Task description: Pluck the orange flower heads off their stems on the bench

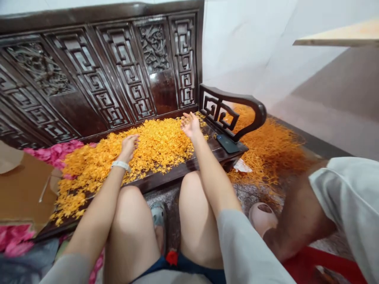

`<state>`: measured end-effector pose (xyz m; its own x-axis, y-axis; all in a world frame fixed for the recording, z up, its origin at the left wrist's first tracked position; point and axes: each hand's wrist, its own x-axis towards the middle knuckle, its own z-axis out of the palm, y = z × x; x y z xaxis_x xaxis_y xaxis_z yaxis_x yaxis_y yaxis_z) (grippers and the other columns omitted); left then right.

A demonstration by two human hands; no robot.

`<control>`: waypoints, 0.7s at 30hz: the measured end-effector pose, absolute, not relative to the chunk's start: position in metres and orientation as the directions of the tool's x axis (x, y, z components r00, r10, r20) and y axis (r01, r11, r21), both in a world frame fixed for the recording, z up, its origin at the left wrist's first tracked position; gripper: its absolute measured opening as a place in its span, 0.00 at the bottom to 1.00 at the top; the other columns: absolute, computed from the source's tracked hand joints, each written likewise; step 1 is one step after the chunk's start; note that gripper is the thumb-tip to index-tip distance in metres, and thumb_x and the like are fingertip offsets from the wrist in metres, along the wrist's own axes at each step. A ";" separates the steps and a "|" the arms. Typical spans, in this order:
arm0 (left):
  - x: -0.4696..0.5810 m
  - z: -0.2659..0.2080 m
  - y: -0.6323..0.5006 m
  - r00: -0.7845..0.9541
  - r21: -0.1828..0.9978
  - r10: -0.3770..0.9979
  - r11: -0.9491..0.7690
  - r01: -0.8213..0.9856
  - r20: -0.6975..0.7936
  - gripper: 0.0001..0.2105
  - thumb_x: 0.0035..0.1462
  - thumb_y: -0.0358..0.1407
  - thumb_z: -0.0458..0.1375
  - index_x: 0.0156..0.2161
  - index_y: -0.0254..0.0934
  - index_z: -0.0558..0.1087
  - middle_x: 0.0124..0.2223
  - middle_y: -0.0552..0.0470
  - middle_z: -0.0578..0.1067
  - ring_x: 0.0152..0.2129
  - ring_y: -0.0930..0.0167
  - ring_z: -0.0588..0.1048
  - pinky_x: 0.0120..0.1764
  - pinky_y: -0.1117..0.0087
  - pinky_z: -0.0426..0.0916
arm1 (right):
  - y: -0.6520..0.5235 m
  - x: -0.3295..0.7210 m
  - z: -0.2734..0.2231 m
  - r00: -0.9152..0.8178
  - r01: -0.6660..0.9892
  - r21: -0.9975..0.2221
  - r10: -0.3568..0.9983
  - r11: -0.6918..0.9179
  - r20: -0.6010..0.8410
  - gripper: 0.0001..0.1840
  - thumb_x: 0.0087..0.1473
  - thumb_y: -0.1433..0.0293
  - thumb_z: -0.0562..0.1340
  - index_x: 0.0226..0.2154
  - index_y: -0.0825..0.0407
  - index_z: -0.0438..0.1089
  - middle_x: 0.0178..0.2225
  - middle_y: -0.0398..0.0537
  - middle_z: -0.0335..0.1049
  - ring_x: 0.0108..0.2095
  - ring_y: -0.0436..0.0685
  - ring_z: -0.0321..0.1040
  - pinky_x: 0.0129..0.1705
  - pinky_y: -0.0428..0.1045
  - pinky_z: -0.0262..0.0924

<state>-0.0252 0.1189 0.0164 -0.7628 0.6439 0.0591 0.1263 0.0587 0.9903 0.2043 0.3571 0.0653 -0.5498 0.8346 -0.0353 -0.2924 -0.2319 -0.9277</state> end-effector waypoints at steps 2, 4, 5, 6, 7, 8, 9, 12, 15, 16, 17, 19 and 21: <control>-0.027 0.017 0.118 -0.791 0.954 0.602 0.158 0.253 0.110 0.08 0.58 0.41 0.65 0.35 0.40 0.75 0.43 0.46 0.78 0.47 0.60 0.75 0.57 0.56 0.65 | 0.349 0.195 0.067 -0.633 -0.224 -0.951 0.774 -0.215 -0.026 0.21 0.61 0.46 0.60 0.39 0.47 0.69 0.31 0.46 0.69 0.29 0.55 0.62 0.36 0.48 0.63; -0.031 0.017 0.114 -0.819 0.843 0.549 0.350 0.409 0.169 0.05 0.56 0.36 0.67 0.36 0.38 0.78 0.55 0.40 0.77 0.61 0.52 0.69 0.65 0.52 0.58 | 0.341 0.188 0.070 -0.684 -0.188 -0.964 0.730 -0.187 -0.008 0.15 0.63 0.54 0.63 0.39 0.48 0.71 0.31 0.46 0.70 0.28 0.52 0.62 0.35 0.47 0.61; -0.034 0.017 0.110 -0.834 0.745 0.519 0.478 0.465 0.188 0.08 0.55 0.35 0.68 0.40 0.38 0.79 0.61 0.36 0.75 0.66 0.48 0.65 0.66 0.48 0.57 | 0.336 0.185 0.071 -0.702 -0.156 -0.975 0.712 -0.158 -0.003 0.13 0.63 0.57 0.65 0.39 0.49 0.71 0.32 0.46 0.70 0.28 0.51 0.62 0.34 0.47 0.60; -0.037 0.017 0.105 -0.851 0.628 0.488 0.605 0.488 0.192 0.13 0.56 0.35 0.68 0.47 0.37 0.79 0.66 0.32 0.71 0.68 0.44 0.62 0.66 0.44 0.56 | 0.332 0.183 0.072 -0.724 -0.106 -0.988 0.690 -0.113 -0.002 0.11 0.63 0.59 0.66 0.39 0.50 0.72 0.33 0.47 0.71 0.29 0.51 0.63 0.33 0.47 0.60; -0.040 0.016 0.100 -0.871 0.514 0.460 0.712 0.479 0.174 0.19 0.56 0.36 0.69 0.53 0.37 0.78 0.68 0.29 0.68 0.69 0.42 0.62 0.66 0.42 0.57 | 0.326 0.181 0.073 -0.751 -0.036 -0.998 0.661 -0.049 -0.005 0.11 0.63 0.60 0.67 0.39 0.50 0.73 0.34 0.48 0.72 0.29 0.51 0.63 0.33 0.47 0.60; -0.044 0.015 0.096 -0.889 0.428 0.442 0.784 0.449 0.122 0.24 0.57 0.36 0.69 0.58 0.35 0.76 0.69 0.25 0.68 0.68 0.41 0.63 0.65 0.40 0.58 | 0.319 0.179 0.075 -0.792 0.047 -0.998 0.610 0.034 -0.016 0.11 0.62 0.60 0.68 0.40 0.51 0.73 0.35 0.50 0.74 0.30 0.52 0.64 0.33 0.48 0.60; -0.047 0.012 0.091 -0.898 0.389 0.437 0.820 0.420 0.049 0.26 0.58 0.35 0.68 0.61 0.33 0.74 0.67 0.23 0.70 0.67 0.41 0.66 0.64 0.40 0.60 | 0.312 0.176 0.076 -0.846 0.132 -0.983 0.531 0.126 -0.045 0.13 0.62 0.59 0.70 0.41 0.51 0.74 0.37 0.51 0.75 0.31 0.53 0.66 0.33 0.48 0.61; -0.059 0.002 0.081 -0.852 0.392 0.512 0.810 0.436 -0.112 0.23 0.58 0.27 0.65 0.59 0.32 0.77 0.59 0.27 0.79 0.60 0.47 0.76 0.59 0.50 0.68 | 0.282 0.165 0.076 -0.952 0.307 -0.866 0.143 0.395 -0.272 0.25 0.57 0.50 0.73 0.47 0.51 0.77 0.42 0.55 0.79 0.35 0.56 0.72 0.35 0.50 0.66; -0.069 -0.005 0.080 -0.792 0.439 0.606 0.732 0.521 -0.071 0.19 0.58 0.21 0.60 0.53 0.33 0.81 0.54 0.33 0.83 0.53 0.56 0.80 0.55 0.60 0.72 | 0.244 0.146 0.064 -0.837 0.336 -0.747 -0.182 0.574 -0.517 0.38 0.50 0.41 0.75 0.53 0.51 0.77 0.46 0.56 0.79 0.36 0.58 0.74 0.35 0.51 0.68; -0.072 -0.006 0.081 -0.775 0.459 0.631 0.699 0.548 -0.035 0.19 0.59 0.21 0.58 0.52 0.33 0.82 0.52 0.35 0.83 0.52 0.57 0.81 0.54 0.61 0.72 | 0.231 0.139 0.057 -0.788 0.329 -0.714 -0.238 0.618 -0.568 0.40 0.48 0.40 0.75 0.52 0.51 0.77 0.46 0.56 0.78 0.36 0.57 0.74 0.34 0.50 0.67; -0.074 -0.007 0.083 -0.753 0.489 0.658 0.653 0.578 0.012 0.18 0.60 0.20 0.56 0.51 0.32 0.82 0.49 0.36 0.84 0.50 0.59 0.81 0.54 0.61 0.72 | 0.219 0.131 0.050 -0.743 0.319 -0.685 -0.276 0.655 -0.610 0.41 0.47 0.39 0.75 0.51 0.52 0.77 0.46 0.55 0.78 0.36 0.57 0.74 0.34 0.50 0.67; -0.074 -0.004 0.089 -0.705 0.554 0.699 0.544 0.630 0.115 0.18 0.60 0.19 0.54 0.49 0.32 0.82 0.47 0.38 0.84 0.47 0.61 0.81 0.53 0.63 0.73 | 0.199 0.117 0.033 -0.670 0.300 -0.634 -0.316 0.713 -0.672 0.41 0.46 0.39 0.74 0.49 0.53 0.77 0.44 0.54 0.78 0.37 0.58 0.74 0.34 0.50 0.67; -0.072 0.000 0.094 -0.661 0.601 0.714 0.429 0.674 0.232 0.18 0.60 0.18 0.54 0.48 0.32 0.81 0.48 0.39 0.84 0.47 0.62 0.81 0.53 0.62 0.74 | 0.189 0.104 0.018 -0.696 0.235 -0.621 -0.317 0.748 -0.644 0.38 0.47 0.41 0.74 0.49 0.53 0.78 0.43 0.52 0.79 0.39 0.59 0.75 0.38 0.51 0.69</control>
